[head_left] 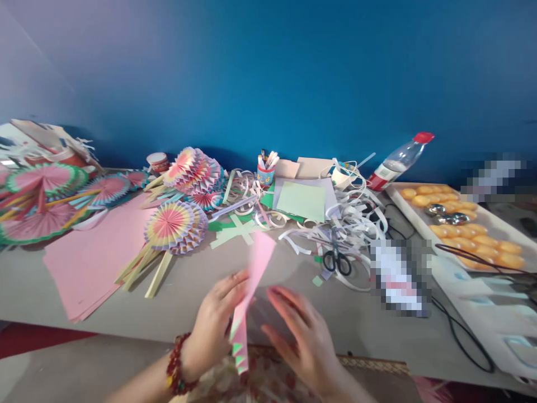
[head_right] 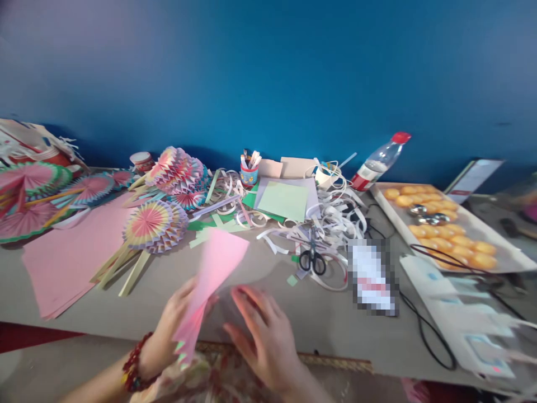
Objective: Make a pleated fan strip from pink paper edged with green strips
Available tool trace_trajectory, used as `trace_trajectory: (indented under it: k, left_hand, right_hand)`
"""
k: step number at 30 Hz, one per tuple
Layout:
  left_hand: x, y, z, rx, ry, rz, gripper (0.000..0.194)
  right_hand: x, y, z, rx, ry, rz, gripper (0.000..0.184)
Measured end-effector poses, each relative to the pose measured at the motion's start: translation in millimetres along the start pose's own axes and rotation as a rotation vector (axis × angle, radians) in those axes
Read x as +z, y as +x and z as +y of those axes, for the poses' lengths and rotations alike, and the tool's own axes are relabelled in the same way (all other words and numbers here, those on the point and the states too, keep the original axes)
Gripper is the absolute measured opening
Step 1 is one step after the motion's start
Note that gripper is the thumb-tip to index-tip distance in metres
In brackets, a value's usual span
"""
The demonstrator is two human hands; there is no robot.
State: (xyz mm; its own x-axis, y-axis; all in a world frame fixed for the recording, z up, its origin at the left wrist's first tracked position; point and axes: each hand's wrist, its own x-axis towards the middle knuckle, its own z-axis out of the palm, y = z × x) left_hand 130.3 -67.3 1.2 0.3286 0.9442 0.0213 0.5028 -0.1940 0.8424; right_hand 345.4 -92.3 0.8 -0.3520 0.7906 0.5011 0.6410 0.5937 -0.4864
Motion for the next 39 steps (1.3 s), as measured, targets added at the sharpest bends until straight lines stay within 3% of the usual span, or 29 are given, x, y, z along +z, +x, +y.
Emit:
trace_trajectory:
  k: [1,3,5,7,10,13,18,25,28,33,39]
  left_hand:
    - [-8.7,6.2,2.2,0.060,0.058,-0.003,0.042]
    - [-22.0,18.5,8.2,0.223,0.444,0.033,0.047]
    - [-27.3,27.7,14.4,0.296,0.718,0.015,0.048]
    - [-26.2,32.3,19.2,0.335,0.862,-0.018,0.047]
    - [-22.7,33.3,20.6,0.395,0.939,-0.042,0.046]
    - [-26.2,33.6,12.1,0.505,0.906,-0.049,0.036]
    - [-37.2,35.0,-14.5,0.642,0.674,0.028,0.020]
    - [-36.8,29.3,-29.1,0.450,0.405,-0.066,0.011]
    - [-36.6,27.0,-32.4,0.384,0.324,-0.047,0.012]
    - [-36.9,25.9,-37.0,0.377,0.297,-0.026,0.004]
    - [-37.2,27.8,-36.6,0.384,0.341,-0.049,0.009]
  right_hand:
    - [-3.7,-0.3,1.4,-0.003,-0.040,0.079,0.060]
    - [-11.6,2.2,2.2,-0.041,-0.120,0.217,0.076]
    - [-18.0,9.5,-0.5,-0.119,-0.186,0.246,0.083]
    - [-21.1,20.1,-4.9,-0.174,-0.246,0.155,0.071]
    - [-20.2,34.0,-6.9,-0.151,-0.273,0.054,0.033]
    - [-16.4,36.0,3.0,-0.127,-0.247,0.019,0.018]
    - [-12.5,19.6,31.3,-0.073,-0.124,-0.072,0.015]
    - [-8.6,8.6,43.7,-0.037,-0.059,-0.111,0.013]
    - [-7.5,9.4,44.9,-0.039,-0.057,-0.109,0.013]
    - [-5.4,7.9,48.0,-0.068,-0.087,-0.131,0.011]
    - [-4.9,5.3,47.9,-0.084,-0.143,-0.154,0.011]
